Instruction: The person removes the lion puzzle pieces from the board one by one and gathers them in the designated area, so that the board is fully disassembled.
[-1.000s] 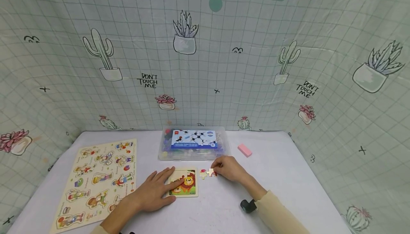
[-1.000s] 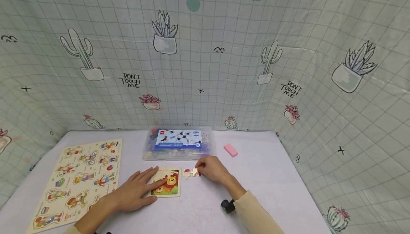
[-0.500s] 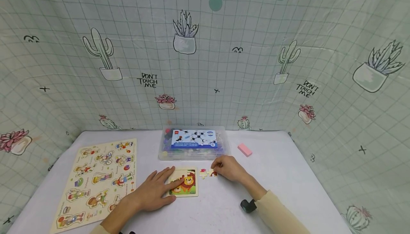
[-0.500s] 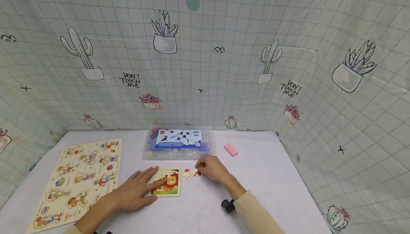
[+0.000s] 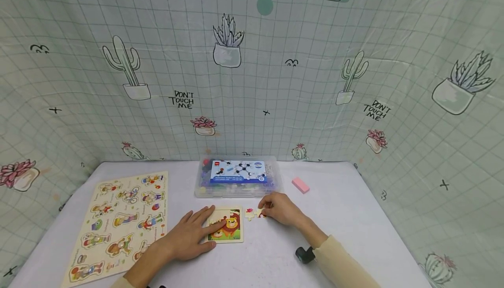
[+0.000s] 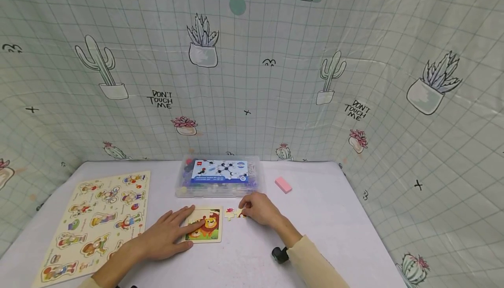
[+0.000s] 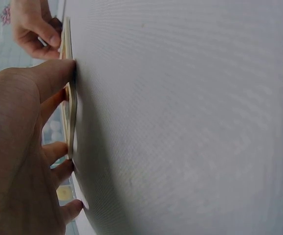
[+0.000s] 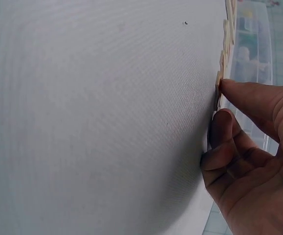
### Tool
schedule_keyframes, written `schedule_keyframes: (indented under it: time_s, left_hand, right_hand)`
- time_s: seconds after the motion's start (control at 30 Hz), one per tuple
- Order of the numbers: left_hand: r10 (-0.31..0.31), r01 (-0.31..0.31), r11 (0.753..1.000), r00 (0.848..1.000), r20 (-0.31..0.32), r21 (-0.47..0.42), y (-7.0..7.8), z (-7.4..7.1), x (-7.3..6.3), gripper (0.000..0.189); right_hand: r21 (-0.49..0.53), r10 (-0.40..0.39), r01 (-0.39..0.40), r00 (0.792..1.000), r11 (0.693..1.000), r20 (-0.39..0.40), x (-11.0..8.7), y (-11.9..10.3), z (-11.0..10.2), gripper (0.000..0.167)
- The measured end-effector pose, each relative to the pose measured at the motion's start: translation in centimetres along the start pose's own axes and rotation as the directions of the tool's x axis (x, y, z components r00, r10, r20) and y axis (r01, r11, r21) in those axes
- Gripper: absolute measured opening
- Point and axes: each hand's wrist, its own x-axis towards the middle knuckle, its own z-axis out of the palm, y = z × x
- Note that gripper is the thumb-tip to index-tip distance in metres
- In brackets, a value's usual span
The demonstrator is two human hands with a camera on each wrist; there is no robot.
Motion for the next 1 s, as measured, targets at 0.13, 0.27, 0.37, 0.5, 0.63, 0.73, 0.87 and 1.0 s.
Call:
schedule_keyframes:
  time_s: [0.13,0.27,0.37,0.5,0.63,0.73,0.87,1.0]
  left_hand:
    - [-0.002,0.002,1.000,1.000,0.000,0.001,0.04,-0.03,-0.01,0.059]
    - [-0.001,0.001,1.000,1.000,-0.002,0.002,0.05,-0.02,0.00,0.059]
    - [-0.001,0.001,1.000,1.000,-0.005,0.003,0.06,0.00,-0.01,0.058]
    - [0.000,0.000,1.000,1.000,-0.008,0.006,0.09,0.04,-0.02,0.058]
    - [-0.002,0.002,1.000,1.000,-0.007,0.009,0.13,0.06,-0.03,0.058]
    - [-0.004,0.004,1.000,1.000,-0.007,0.011,0.17,0.04,-0.07,0.058]
    - [-0.001,0.001,1.000,1.000,-0.011,0.017,0.20,0.03,-0.11,0.058]
    - [0.004,-0.004,1.000,1.000,-0.016,0.019,0.17,0.05,-0.13,0.058]
  right_hand:
    - [0.000,-0.003,0.003,1.000,1.000,0.005,-0.02,-0.05,-0.02,0.010]
    - [-0.001,-0.013,0.013,1.000,1.000,0.008,-0.05,-0.03,-0.02,0.011]
    - [-0.004,-0.020,0.020,1.000,1.000,0.007,-0.10,-0.03,-0.01,0.011]
    - [-0.009,-0.016,0.017,1.000,1.000,0.012,-0.15,-0.07,-0.02,0.011]
    - [-0.015,-0.016,0.016,1.000,1.000,0.013,-0.13,-0.09,-0.03,0.010]
    - [-0.017,-0.014,0.015,1.000,1.000,0.014,-0.10,-0.10,-0.05,0.010]
    - [-0.013,-0.008,0.008,1.000,1.000,0.013,-0.10,-0.10,-0.15,0.009]
    - [-0.007,-0.002,0.002,1.000,1.000,0.008,-0.12,-0.17,-0.24,0.009]
